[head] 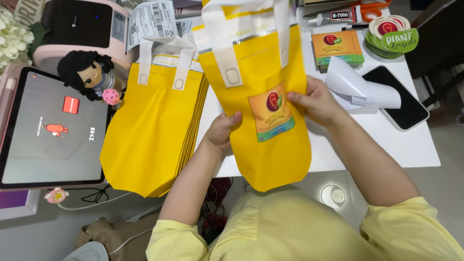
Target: Assembling yellow gift bags by tying knots in the ribbon handles and applying decorative stickers.
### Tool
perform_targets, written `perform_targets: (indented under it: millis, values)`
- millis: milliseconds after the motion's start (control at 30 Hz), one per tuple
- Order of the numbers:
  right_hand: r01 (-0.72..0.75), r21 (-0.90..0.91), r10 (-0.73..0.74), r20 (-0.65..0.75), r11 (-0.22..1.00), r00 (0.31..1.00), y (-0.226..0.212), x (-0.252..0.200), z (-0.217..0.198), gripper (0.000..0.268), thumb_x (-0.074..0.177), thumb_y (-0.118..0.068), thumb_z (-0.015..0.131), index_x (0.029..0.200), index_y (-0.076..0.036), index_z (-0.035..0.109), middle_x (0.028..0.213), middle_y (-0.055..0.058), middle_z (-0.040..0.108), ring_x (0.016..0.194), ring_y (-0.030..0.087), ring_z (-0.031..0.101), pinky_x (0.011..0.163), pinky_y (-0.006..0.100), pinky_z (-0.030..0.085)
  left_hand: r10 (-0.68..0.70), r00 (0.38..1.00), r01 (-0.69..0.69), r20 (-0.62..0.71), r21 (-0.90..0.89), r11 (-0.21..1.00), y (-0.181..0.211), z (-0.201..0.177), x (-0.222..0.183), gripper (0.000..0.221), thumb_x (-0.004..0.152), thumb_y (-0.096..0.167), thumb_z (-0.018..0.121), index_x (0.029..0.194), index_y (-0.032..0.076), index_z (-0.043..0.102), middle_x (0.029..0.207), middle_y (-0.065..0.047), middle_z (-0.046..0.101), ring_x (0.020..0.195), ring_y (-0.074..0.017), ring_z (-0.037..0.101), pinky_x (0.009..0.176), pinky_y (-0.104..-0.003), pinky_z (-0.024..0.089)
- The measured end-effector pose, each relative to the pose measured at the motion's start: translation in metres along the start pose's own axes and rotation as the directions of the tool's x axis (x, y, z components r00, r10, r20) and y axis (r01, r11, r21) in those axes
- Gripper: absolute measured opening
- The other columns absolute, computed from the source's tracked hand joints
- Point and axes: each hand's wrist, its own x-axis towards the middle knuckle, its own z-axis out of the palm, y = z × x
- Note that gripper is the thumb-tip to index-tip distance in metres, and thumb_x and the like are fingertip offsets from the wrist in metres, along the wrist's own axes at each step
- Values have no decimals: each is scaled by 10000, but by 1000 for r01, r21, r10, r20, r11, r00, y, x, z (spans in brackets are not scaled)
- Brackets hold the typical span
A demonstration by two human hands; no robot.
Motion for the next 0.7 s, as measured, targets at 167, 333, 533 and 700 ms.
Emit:
perform_targets:
  millis: [167,333,533,700]
  values:
    - [-59,113,55,42,992,998,-12,-8,30,181,910,-71,755,1061,-66,654,929,80,755,817,199,758,764,353,650,-20,999,21,30,-59,998,4,9,-2,411,993,135,618,1403,169,628,1257,-227,705,1142,-424,683,1022,-638,507]
    - [-13,57,15,-35,998,999,-27,2,-2,211,946,-73,720,1129,-60,616,958,129,739,825,240,765,768,380,653,7,1000,-6,-16,14,1000,30,32,5,415,1010,133,575,1424,158,598,1278,-247,688,1133,-421,694,1016,-651,512]
    - [-43,-58,34,-134,997,990,-31,-1,-16,340,948,-114,731,1253,-63,590,1073,142,721,890,281,749,819,416,652,-35,999,37,-13,235,971,24,56,2,543,869,-23,712,1368,185,654,1178,-164,754,1056,-376,733,982,-589,549]
    - [-3,-114,-14,-149,993,989,-33,-2,-19,356,960,-143,730,1275,-72,580,1103,119,713,929,261,739,847,416,649,-80,997,80,-10,93,992,20,59,1,572,845,-72,685,1369,158,654,1155,-194,753,1035,-395,734,972,-597,552]
